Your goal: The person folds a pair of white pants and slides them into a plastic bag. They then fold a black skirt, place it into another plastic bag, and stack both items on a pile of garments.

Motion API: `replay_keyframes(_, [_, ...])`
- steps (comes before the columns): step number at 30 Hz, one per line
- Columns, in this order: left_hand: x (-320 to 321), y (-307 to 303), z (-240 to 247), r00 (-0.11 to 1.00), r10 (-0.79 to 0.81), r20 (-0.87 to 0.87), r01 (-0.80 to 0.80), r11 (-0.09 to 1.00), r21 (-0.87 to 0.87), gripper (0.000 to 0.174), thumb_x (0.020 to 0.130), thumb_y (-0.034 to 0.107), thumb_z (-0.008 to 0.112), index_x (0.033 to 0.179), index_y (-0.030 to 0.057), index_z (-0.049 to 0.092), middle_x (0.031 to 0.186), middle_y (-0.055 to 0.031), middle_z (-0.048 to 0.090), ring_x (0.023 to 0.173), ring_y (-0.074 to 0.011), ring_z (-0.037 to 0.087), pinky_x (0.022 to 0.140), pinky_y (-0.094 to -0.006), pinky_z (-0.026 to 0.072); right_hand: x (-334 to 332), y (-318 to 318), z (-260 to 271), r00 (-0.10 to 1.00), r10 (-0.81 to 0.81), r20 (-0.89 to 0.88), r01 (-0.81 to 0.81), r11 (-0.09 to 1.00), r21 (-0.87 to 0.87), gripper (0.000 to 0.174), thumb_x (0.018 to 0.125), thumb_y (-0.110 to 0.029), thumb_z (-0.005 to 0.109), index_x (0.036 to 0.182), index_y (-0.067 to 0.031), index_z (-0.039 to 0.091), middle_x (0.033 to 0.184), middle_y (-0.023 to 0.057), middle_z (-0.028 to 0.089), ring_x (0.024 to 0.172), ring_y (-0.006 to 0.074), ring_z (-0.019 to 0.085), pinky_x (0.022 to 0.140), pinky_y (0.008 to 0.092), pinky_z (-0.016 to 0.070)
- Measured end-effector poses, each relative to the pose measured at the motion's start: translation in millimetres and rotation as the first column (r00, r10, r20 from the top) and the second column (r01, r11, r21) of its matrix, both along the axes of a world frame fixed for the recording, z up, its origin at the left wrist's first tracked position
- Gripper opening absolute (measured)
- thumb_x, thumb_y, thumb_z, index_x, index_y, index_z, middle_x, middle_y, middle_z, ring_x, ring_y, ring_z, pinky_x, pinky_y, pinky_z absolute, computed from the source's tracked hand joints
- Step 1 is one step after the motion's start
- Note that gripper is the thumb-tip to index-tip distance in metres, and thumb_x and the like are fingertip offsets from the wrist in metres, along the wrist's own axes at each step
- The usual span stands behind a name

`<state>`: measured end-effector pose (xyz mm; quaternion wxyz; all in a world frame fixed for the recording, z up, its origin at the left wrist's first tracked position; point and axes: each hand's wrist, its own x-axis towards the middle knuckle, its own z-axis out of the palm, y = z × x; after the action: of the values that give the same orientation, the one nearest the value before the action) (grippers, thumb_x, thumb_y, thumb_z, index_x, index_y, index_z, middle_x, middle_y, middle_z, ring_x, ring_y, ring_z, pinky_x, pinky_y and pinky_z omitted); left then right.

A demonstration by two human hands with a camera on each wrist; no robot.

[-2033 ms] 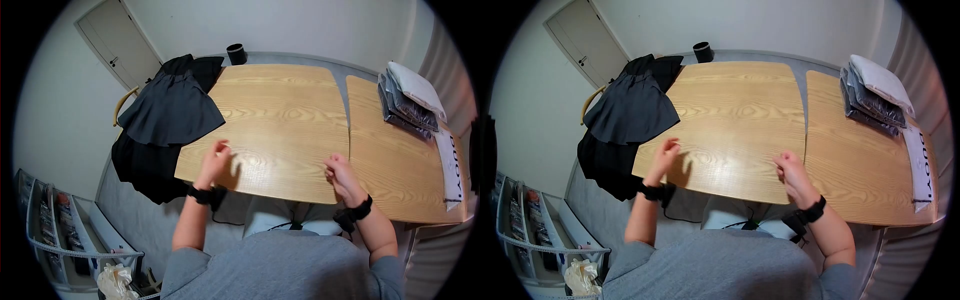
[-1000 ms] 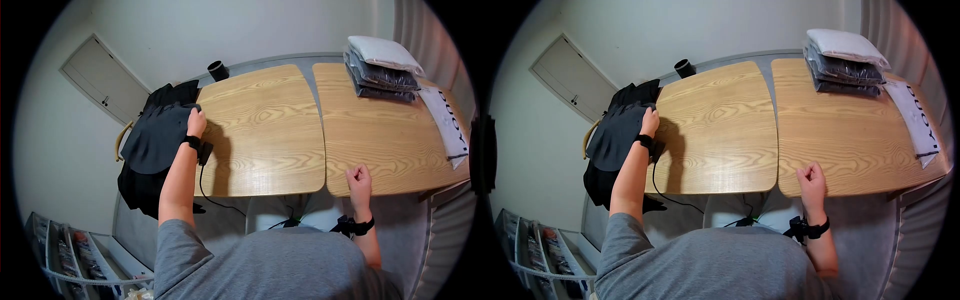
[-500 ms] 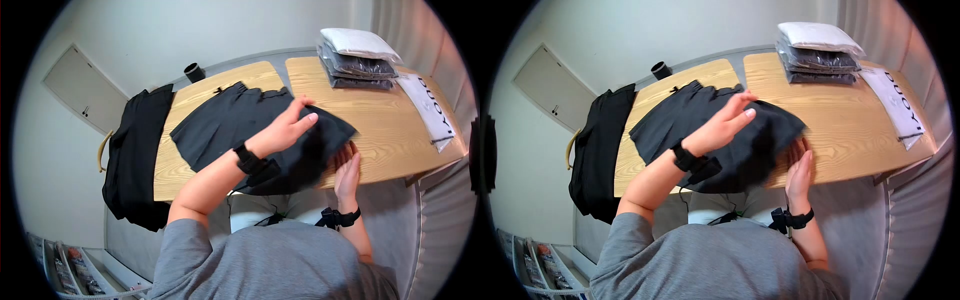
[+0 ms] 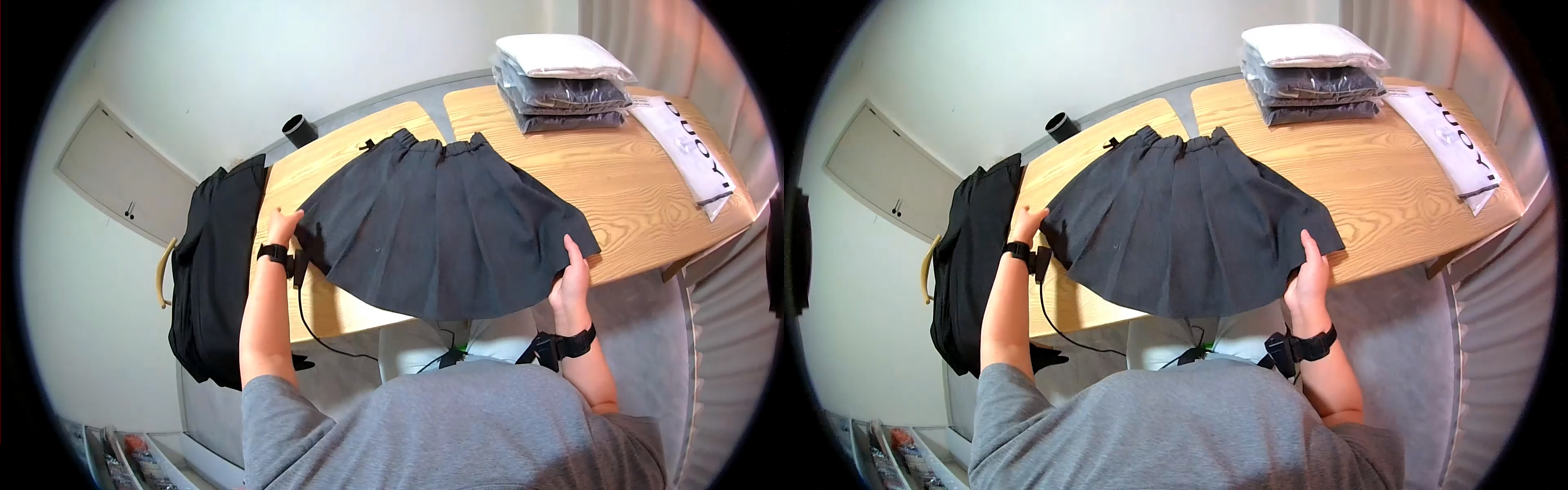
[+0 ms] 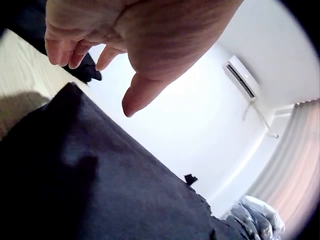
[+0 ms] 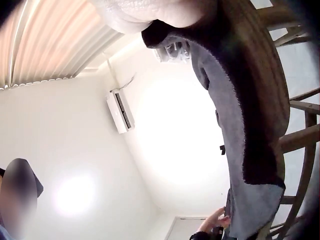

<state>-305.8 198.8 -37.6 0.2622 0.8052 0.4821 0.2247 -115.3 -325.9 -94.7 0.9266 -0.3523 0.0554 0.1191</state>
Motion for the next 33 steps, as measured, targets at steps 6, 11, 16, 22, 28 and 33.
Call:
replay_keyframes(6, [-1.4,27.5,-37.8,0.999,0.034,0.006,-0.033,0.984,-0.177,0.084,0.07,0.032,0.077,0.13,-0.0107,0.036,0.125,-0.0272,0.049,0.115,-0.0302,0.051,0.091,-0.0364,0.045,-2.8,-1.0,20.8,0.987,0.091,-0.13,-0.075,0.989,0.124,0.037,0.093,-0.024,0.049,0.12,0.0008,0.052,0.118,0.0103,0.058,0.108,0.0253,0.055,0.096,0.0397,0.0426])
replay_keyframes(11, [5.4,1.3,-18.1,0.979,-0.054,0.198,0.144,0.868,-0.475,0.044,0.081,0.023,0.068,0.113,-0.0052,0.055,0.102,-0.0141,0.063,0.085,-0.0233,0.062,0.075,-0.0384,0.0496,24.5,0.3,31.9,0.959,0.207,-0.194,-0.174,0.97,0.172,0.038,0.096,-0.027,0.043,0.121,0.0,0.051,0.119,0.0113,0.057,0.11,0.0273,0.054,0.098,0.0417,0.0404])
replay_keyframes(16, [-3.8,-33.1,42.4,0.756,-0.144,0.638,0.479,0.787,-0.389,0.035,0.088,0.016,0.06,0.117,-0.0018,0.053,0.108,-0.0092,0.061,0.091,-0.0193,0.06,0.083,-0.0315,0.0471,100.2,-13.1,74.2,0.932,0.347,-0.104,-0.334,0.934,0.125,0.038,0.097,-0.028,0.039,0.117,0.0025,0.052,0.119,0.0179,0.057,0.109,0.0307,0.055,0.1,0.044,0.04])
replay_keyframes(22, [-94.2,-83.1,85.4,0.713,-0.063,0.698,0.413,0.842,-0.346,0.02,0.087,0.01,0.06,0.103,-0.0008,0.056,0.093,-0.0054,0.061,0.083,-0.0126,0.058,0.076,-0.0249,0.0463,119.1,-70.5,100.4,0.855,0.514,0.068,-0.516,0.856,0.02,0.036,0.094,-0.021,0.049,0.119,0.0048,0.05,0.118,0.0175,0.057,0.106,0.0284,0.057,0.098,0.0408,0.0427])
replay_keyframes(28, [-170.3,-92.2,38.1,0.99,-0.111,-0.082,0.078,0.941,-0.329,0.045,0.086,0.018,0.063,0.122,-0.0026,0.046,0.102,-0.0137,0.06,0.097,-0.0195,0.056,0.088,-0.0307,0.0428,127.7,-116.5,50.6,0.999,0.001,0.036,0.021,0.803,-0.596,0.032,0.089,-0.011,0.052,0.12,-0.0008,0.053,0.11,0.0085,0.059,0.098,0.0176,0.056,0.082,0.029,0.044])
replay_keyframes(33, [-111.0,-101.4,74.4,0.914,-0.326,0.239,0.379,0.898,-0.224,0.045,0.089,0.019,0.059,0.126,-0.0021,0.044,0.121,-0.0191,0.054,0.113,-0.0226,0.051,0.097,-0.031,0.0385,92.0,-20.1,131.9,0.864,0.402,0.304,-0.051,0.669,-0.741,0.038,0.083,-0.021,0.06,0.118,-0.0064,0.055,0.113,0.0053,0.056,0.105,0.0162,0.048,0.089,0.0281,0.0338])
